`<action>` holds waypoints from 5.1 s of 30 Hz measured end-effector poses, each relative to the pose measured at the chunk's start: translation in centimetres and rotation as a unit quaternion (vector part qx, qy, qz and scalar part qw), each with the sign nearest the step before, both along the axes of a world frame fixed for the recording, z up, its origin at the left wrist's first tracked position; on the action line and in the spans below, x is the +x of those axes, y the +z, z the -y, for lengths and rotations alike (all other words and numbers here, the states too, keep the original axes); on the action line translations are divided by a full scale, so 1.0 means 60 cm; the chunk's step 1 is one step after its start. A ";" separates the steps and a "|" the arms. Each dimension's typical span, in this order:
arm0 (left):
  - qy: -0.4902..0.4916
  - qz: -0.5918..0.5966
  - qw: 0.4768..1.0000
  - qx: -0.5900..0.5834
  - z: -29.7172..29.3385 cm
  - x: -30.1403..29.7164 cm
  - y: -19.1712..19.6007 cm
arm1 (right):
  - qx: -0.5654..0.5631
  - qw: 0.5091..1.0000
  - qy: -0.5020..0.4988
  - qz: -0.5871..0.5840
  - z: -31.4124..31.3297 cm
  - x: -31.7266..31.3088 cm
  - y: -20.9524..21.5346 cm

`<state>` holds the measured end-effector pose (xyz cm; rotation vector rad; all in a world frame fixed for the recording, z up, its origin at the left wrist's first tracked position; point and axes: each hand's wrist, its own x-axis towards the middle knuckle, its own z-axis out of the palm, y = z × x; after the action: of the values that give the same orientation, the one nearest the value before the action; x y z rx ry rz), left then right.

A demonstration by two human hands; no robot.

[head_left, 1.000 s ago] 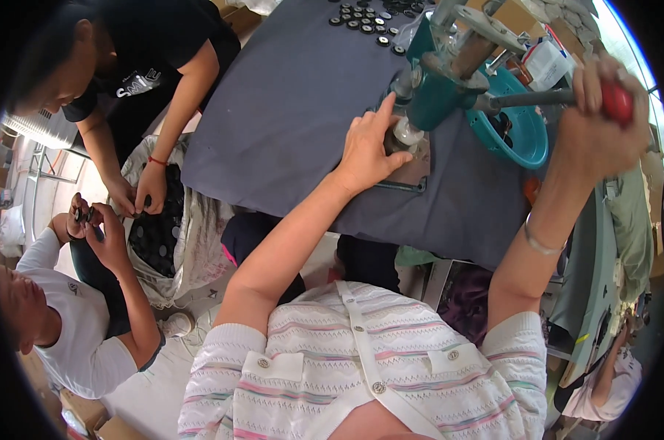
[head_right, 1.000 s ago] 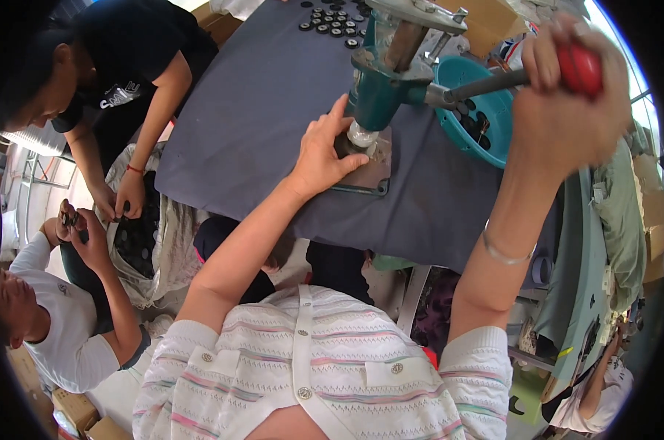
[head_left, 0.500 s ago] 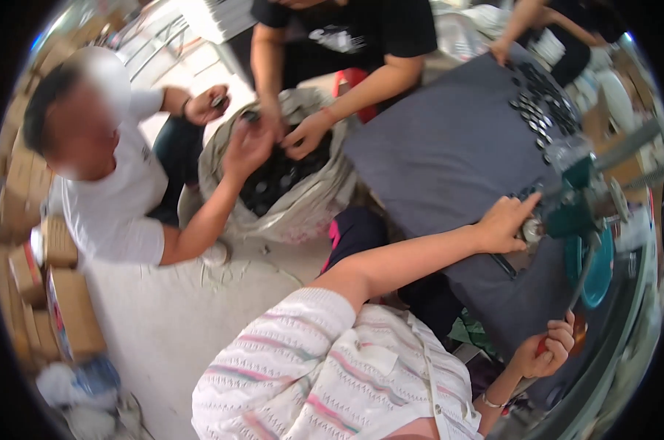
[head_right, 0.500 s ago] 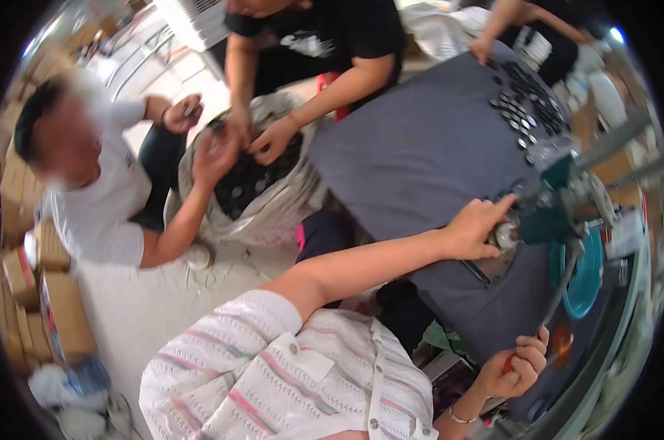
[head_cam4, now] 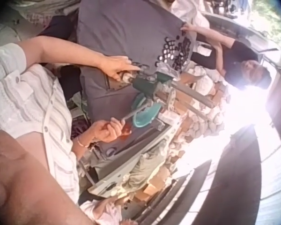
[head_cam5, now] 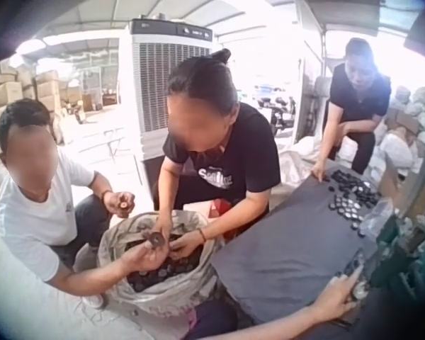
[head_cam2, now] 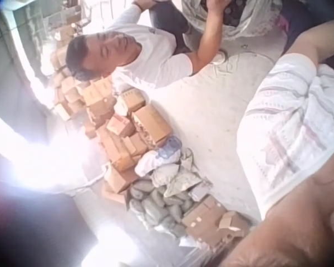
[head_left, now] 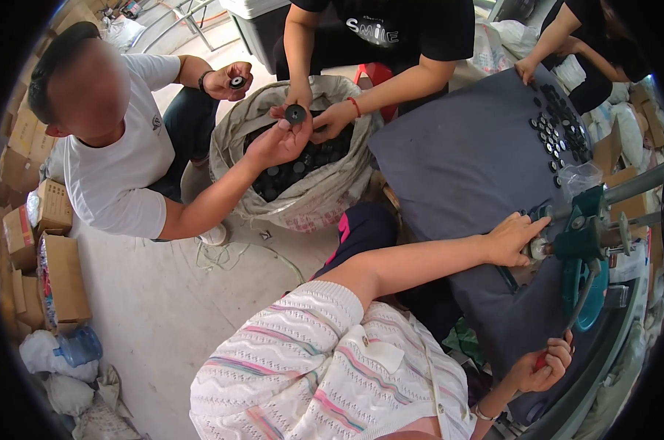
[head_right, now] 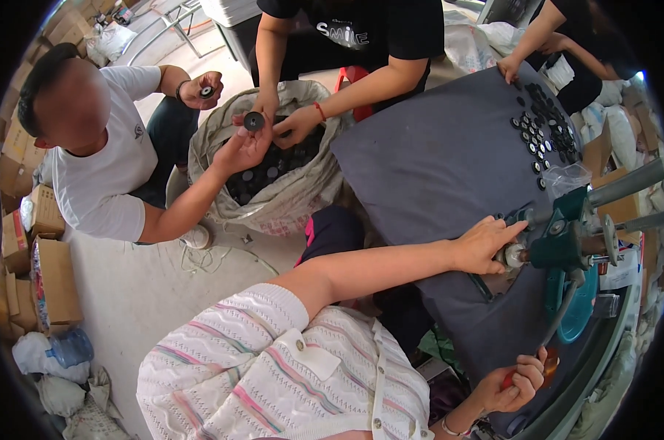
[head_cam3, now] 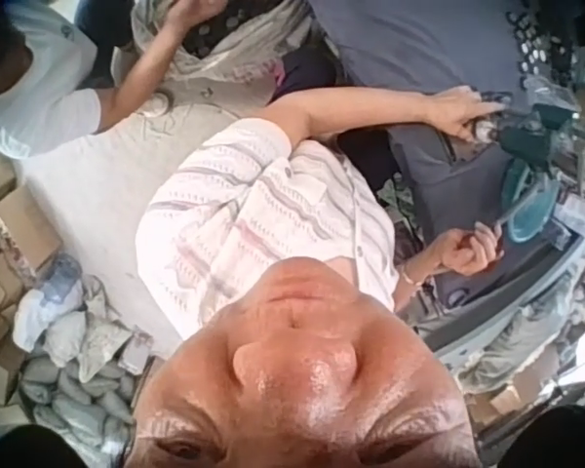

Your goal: The person manufactures small plastic and rubber circular components using a manual hand press.

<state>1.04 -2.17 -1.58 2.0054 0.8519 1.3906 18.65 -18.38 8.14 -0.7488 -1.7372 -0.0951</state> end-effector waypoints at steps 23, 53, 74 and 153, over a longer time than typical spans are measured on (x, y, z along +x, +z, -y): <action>0.000 0.002 1.000 0.022 0.001 0.000 -0.010 | 0.154 0.988 0.035 0.000 -0.023 -0.041 0.022; -0.013 0.015 1.000 0.022 -0.002 -0.004 0.001 | 0.004 0.999 0.012 -0.047 -0.002 -0.005 -0.012; 0.023 0.007 0.999 0.039 -0.003 -0.011 -0.004 | 0.026 0.999 0.019 -0.015 -0.010 0.000 -0.012; -0.010 -0.018 1.000 0.010 -0.034 0.012 -0.011 | -0.059 0.952 0.087 -0.289 -0.333 0.021 0.295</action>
<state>1.77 -0.12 -2.26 2.0538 0.8342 1.3617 19.93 1.57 25.87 -0.6254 -1.2437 0.3246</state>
